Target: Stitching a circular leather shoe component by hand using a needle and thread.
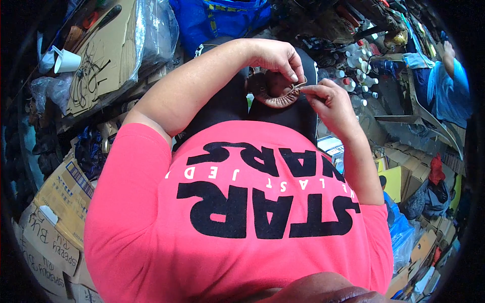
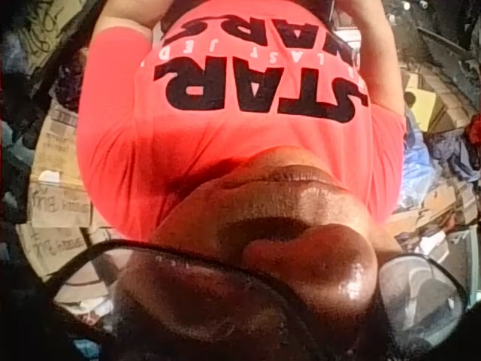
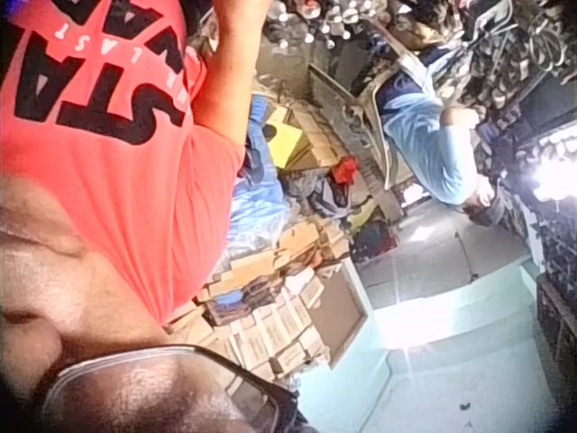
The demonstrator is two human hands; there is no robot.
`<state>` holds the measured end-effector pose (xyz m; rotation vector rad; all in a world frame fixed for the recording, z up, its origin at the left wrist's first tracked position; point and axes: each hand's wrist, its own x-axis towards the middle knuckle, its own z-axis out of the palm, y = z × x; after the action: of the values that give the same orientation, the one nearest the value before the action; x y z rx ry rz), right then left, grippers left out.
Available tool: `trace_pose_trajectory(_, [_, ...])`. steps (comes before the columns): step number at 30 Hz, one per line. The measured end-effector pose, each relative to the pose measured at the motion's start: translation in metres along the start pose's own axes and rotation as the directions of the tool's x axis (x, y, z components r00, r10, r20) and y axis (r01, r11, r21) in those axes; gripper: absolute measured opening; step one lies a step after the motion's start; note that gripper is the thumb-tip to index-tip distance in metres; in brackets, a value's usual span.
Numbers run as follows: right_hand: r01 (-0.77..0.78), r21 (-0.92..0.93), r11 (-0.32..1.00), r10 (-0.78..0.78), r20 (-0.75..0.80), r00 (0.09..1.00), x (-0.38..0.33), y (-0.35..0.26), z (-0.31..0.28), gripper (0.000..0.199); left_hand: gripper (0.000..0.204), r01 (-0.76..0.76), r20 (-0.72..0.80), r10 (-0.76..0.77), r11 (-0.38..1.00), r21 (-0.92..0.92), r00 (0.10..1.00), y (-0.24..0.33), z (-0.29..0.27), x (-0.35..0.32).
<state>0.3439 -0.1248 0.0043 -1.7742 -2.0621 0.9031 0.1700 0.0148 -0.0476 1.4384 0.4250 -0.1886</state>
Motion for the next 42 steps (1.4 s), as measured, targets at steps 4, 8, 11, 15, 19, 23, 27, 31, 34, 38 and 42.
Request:
trace_pose_trajectory(4, [-0.056, 0.273, 0.960, 0.024, 0.121, 0.992, 0.012, 0.033, 0.001, 0.022, 0.024, -0.018, -0.055, 0.026, 0.991, 0.130, 0.998, -0.006, -0.002, 0.007])
trace_pose_trajectory(8, [-0.018, 0.451, 0.892, -0.059, 0.156, 0.986, 0.021, 0.056, 0.007, 0.020, 0.024, -0.096, -0.022, 0.099, 0.987, 0.132, 0.995, -0.008, -0.002, 0.000])
trace_pose_trajectory(11, [-0.113, 0.569, 0.815, -0.022, 0.225, 0.974, 0.023, 0.059, 0.009, 0.020, 0.024, -0.099, -0.066, 0.115, 0.973, 0.209, 0.991, -0.006, -0.001, -0.002])
trace_pose_trajectory(15, [-0.086, 0.586, 0.806, -0.030, 0.186, 0.982, 0.019, 0.054, 0.017, 0.021, 0.025, -0.111, -0.070, 0.131, 0.965, 0.237, 0.989, -0.005, -0.002, 0.002])
trace_pose_trajectory(19, [-0.118, 0.592, 0.797, 0.048, 0.134, 0.990, 0.012, 0.046, 0.019, 0.020, 0.026, -0.081, -0.070, 0.103, 0.960, 0.268, 0.992, -0.003, -0.005, 0.001])
trace_pose_trajectory(23, [-0.149, 0.621, 0.770, 0.080, 0.138, 0.987, 0.011, 0.056, 0.017, 0.019, 0.027, -0.104, -0.020, 0.111, 0.971, 0.213, 0.994, -0.005, -0.007, -0.005])
trace_pose_trajectory(27, [-0.141, 0.664, 0.734, 0.054, 0.151, 0.987, 0.015, 0.060, 0.020, 0.018, 0.026, -0.119, -0.044, 0.136, 0.954, 0.277, 0.990, -0.007, -0.006, -0.005])
trace_pose_trajectory(31, [-0.126, 0.690, 0.713, 0.032, 0.149, 0.988, 0.017, 0.066, 0.022, 0.018, 0.022, -0.175, -0.066, 0.205, 0.934, 0.310, 0.977, -0.011, -0.004, -0.001])
trace_pose_trajectory(34, [-0.140, 0.693, 0.707, 0.056, 0.143, 0.988, 0.017, 0.061, 0.025, 0.017, 0.023, -0.131, -0.087, 0.168, 0.936, 0.326, 0.982, -0.009, -0.002, 0.001])
trace_pose_trajectory(38, [0.055, 0.486, 0.872, -0.047, -0.029, 0.998, 0.016, 0.035, 0.026, 0.017, 0.023, -0.156, -0.133, 0.206, 0.937, 0.314, 0.970, -0.006, 0.000, -0.006])
trace_pose_trajectory(42, [0.098, 0.306, 0.947, -0.077, -0.080, 0.994, 0.010, 0.023, 0.016, 0.019, 0.033, 0.105, -0.410, 0.296, 0.688, 0.718, 0.863, -0.008, 0.011, -0.048])
